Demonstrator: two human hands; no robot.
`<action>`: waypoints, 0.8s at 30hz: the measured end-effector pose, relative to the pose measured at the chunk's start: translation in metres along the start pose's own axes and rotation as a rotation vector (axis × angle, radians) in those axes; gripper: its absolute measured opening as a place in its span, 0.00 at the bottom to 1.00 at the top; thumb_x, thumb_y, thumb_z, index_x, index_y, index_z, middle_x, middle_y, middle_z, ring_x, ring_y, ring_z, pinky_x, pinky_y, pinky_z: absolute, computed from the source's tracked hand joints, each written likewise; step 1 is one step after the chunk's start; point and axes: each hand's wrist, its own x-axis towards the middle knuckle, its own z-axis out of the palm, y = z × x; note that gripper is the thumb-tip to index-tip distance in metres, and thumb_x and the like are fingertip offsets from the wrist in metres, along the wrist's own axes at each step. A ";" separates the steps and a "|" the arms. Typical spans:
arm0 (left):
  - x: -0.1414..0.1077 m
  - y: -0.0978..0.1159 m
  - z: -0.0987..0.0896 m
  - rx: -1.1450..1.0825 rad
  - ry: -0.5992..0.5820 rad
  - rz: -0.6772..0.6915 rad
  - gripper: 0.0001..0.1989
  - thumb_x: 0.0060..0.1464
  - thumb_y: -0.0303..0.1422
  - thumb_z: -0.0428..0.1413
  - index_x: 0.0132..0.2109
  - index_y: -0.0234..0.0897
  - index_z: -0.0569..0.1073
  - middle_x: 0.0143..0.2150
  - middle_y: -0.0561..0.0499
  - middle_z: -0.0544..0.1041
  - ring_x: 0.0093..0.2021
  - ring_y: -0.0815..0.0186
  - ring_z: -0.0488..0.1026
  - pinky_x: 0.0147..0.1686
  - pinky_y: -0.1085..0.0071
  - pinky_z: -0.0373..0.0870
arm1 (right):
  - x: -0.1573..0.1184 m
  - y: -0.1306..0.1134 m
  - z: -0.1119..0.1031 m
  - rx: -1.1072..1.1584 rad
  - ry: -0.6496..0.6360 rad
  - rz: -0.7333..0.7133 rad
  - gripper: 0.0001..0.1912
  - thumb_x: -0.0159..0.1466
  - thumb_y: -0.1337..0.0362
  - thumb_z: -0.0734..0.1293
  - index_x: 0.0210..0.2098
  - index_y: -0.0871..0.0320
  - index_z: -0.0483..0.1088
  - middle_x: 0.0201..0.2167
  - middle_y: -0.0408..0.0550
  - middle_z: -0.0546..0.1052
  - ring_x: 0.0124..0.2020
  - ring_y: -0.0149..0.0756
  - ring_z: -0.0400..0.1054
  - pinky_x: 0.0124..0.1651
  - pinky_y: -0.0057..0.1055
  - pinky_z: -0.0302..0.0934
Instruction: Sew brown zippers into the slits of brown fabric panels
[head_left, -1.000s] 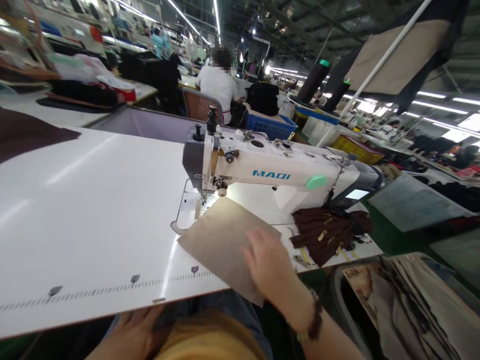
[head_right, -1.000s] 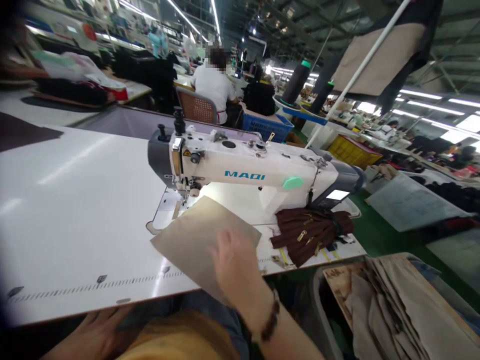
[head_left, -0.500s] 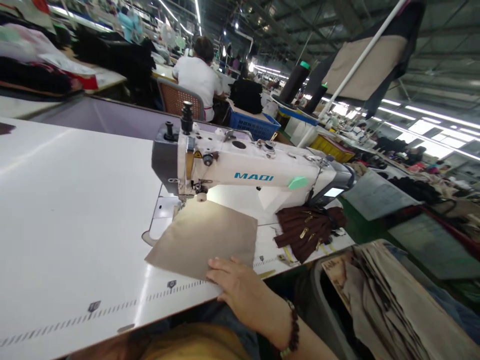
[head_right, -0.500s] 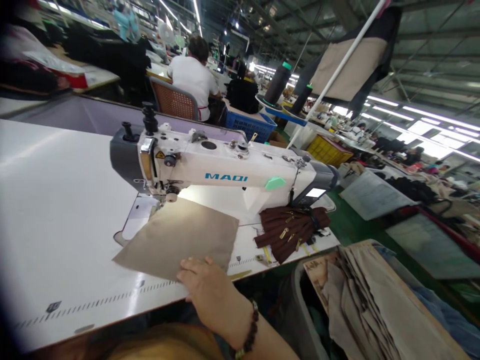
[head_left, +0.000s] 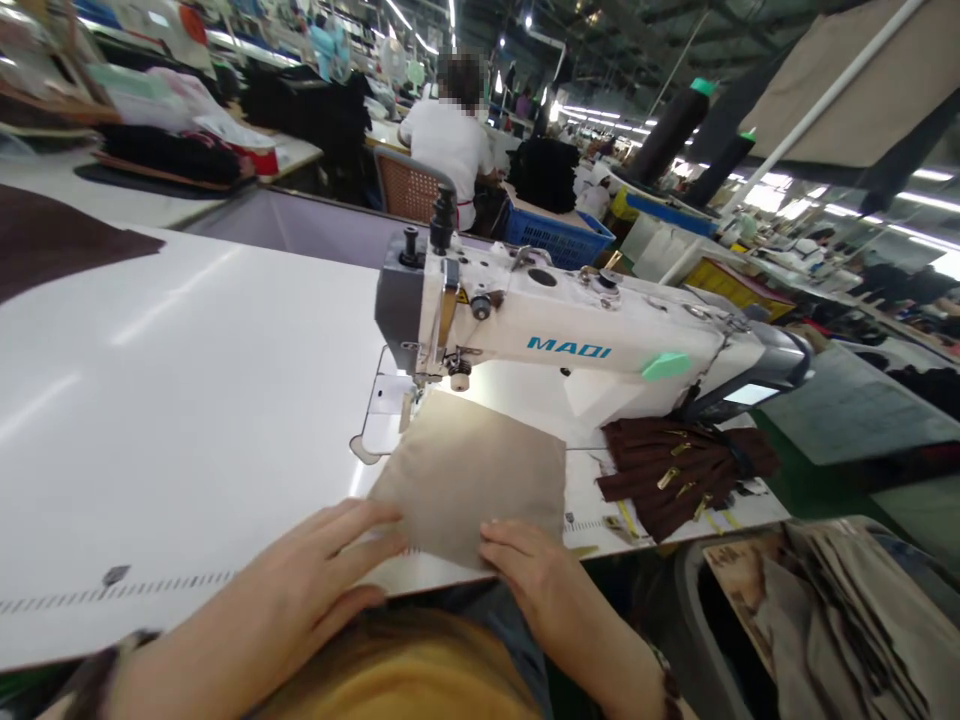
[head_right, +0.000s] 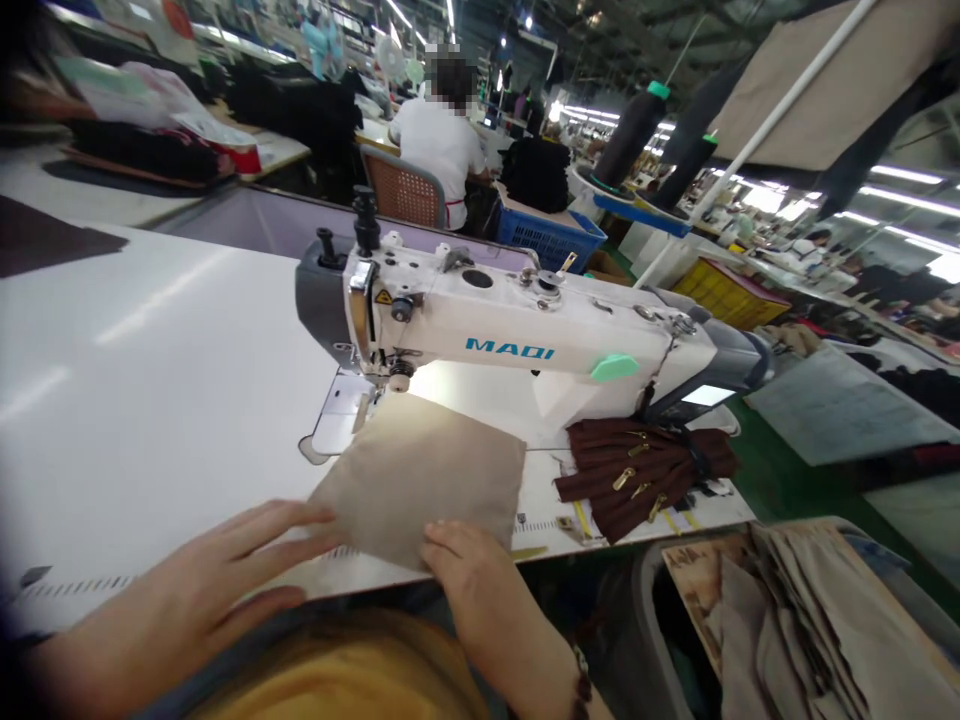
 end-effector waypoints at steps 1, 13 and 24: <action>0.009 -0.002 0.003 -0.005 -0.021 -0.004 0.16 0.55 0.32 0.55 0.51 0.45 0.68 0.53 0.50 0.68 0.50 0.60 0.66 0.51 0.66 0.66 | 0.001 0.000 0.000 0.006 0.017 0.015 0.18 0.61 0.78 0.55 0.44 0.61 0.70 0.49 0.50 0.71 0.52 0.33 0.63 0.57 0.31 0.56; 0.053 -0.032 -0.007 -0.242 -0.091 -0.211 0.15 0.59 0.34 0.45 0.34 0.38 0.76 0.41 0.50 0.70 0.40 0.67 0.69 0.44 0.72 0.66 | 0.034 0.008 -0.013 -0.301 -0.025 0.423 0.09 0.64 0.72 0.57 0.32 0.59 0.67 0.31 0.47 0.72 0.35 0.37 0.66 0.36 0.29 0.53; 0.064 -0.029 -0.011 -0.104 -0.114 -0.420 0.11 0.54 0.29 0.52 0.26 0.33 0.72 0.34 0.51 0.69 0.30 0.70 0.68 0.34 0.73 0.64 | 0.048 0.013 -0.026 -0.309 -0.211 0.438 0.08 0.65 0.70 0.57 0.34 0.58 0.66 0.30 0.47 0.74 0.33 0.37 0.69 0.31 0.28 0.47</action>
